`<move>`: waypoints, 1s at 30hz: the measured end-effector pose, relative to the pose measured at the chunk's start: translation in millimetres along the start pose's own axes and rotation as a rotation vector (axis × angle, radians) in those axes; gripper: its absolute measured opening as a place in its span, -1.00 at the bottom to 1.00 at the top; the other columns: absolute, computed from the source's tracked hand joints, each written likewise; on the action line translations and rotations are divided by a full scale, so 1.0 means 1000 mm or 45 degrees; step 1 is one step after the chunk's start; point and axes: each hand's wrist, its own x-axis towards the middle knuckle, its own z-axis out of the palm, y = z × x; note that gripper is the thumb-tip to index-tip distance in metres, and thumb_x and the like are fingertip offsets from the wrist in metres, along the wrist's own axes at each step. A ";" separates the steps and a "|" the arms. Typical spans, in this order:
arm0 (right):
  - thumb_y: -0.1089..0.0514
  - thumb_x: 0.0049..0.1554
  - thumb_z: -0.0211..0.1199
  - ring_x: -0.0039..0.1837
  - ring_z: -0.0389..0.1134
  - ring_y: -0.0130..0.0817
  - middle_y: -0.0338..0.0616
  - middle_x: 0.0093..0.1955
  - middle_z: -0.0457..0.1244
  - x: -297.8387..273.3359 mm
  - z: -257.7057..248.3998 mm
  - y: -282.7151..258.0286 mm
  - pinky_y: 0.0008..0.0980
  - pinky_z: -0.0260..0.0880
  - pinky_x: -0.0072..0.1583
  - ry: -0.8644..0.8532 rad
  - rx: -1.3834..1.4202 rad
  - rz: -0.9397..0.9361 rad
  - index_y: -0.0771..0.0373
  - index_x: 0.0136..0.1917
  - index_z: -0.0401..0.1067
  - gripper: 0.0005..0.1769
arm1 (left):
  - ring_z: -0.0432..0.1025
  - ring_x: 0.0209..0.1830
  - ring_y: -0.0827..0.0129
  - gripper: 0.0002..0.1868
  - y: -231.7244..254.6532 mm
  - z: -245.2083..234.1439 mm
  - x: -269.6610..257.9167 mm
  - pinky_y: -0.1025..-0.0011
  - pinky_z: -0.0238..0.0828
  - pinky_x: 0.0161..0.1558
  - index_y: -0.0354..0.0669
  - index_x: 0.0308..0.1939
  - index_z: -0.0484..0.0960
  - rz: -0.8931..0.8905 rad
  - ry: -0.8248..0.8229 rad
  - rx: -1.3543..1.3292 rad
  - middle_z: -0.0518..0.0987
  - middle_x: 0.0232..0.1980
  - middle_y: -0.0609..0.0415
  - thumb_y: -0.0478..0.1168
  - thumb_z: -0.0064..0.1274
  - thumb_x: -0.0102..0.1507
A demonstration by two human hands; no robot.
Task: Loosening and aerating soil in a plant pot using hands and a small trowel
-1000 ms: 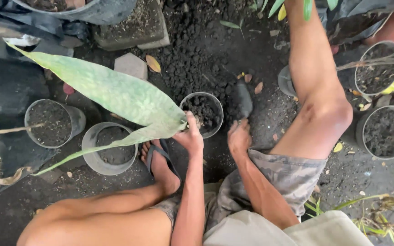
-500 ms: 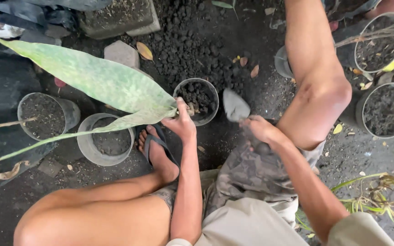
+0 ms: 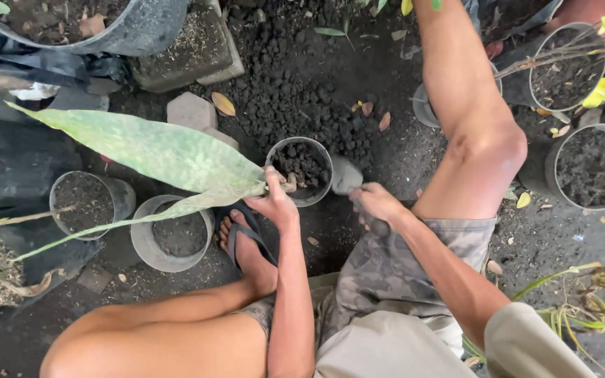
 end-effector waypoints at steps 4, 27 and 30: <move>0.02 0.29 0.06 -0.52 0.37 -0.03 0.19 -0.40 0.28 0.041 -0.023 -0.022 -0.08 0.44 -0.52 0.159 -0.070 -0.274 0.43 0.10 0.44 -0.61 | 0.36 -0.55 0.48 -0.90 0.001 -0.001 -0.004 0.34 0.43 -0.19 -0.29 -0.22 0.42 0.010 -0.002 0.015 0.42 -0.59 0.15 -0.43 0.04 0.30; -0.07 0.31 0.01 -0.37 0.48 -0.10 0.00 -0.53 0.34 0.025 -0.002 -0.025 -0.03 0.53 -0.18 0.292 -0.609 -0.427 0.43 0.12 0.44 -0.51 | 0.37 -0.54 0.51 -0.85 0.047 0.010 0.003 0.40 0.45 -0.27 -0.24 -0.35 0.42 -0.074 0.029 -0.012 0.42 -0.60 0.14 -0.42 0.05 0.28; -0.04 0.26 0.03 0.10 0.48 0.23 0.42 -0.09 0.40 -0.035 -0.009 -0.051 0.20 0.50 0.05 0.312 -0.808 -0.320 0.53 0.23 0.43 -0.43 | 0.38 -0.57 0.49 -0.86 0.002 -0.002 0.002 0.38 0.47 -0.28 -0.25 -0.38 0.49 -0.072 0.038 0.009 0.45 -0.61 0.13 -0.40 0.09 0.27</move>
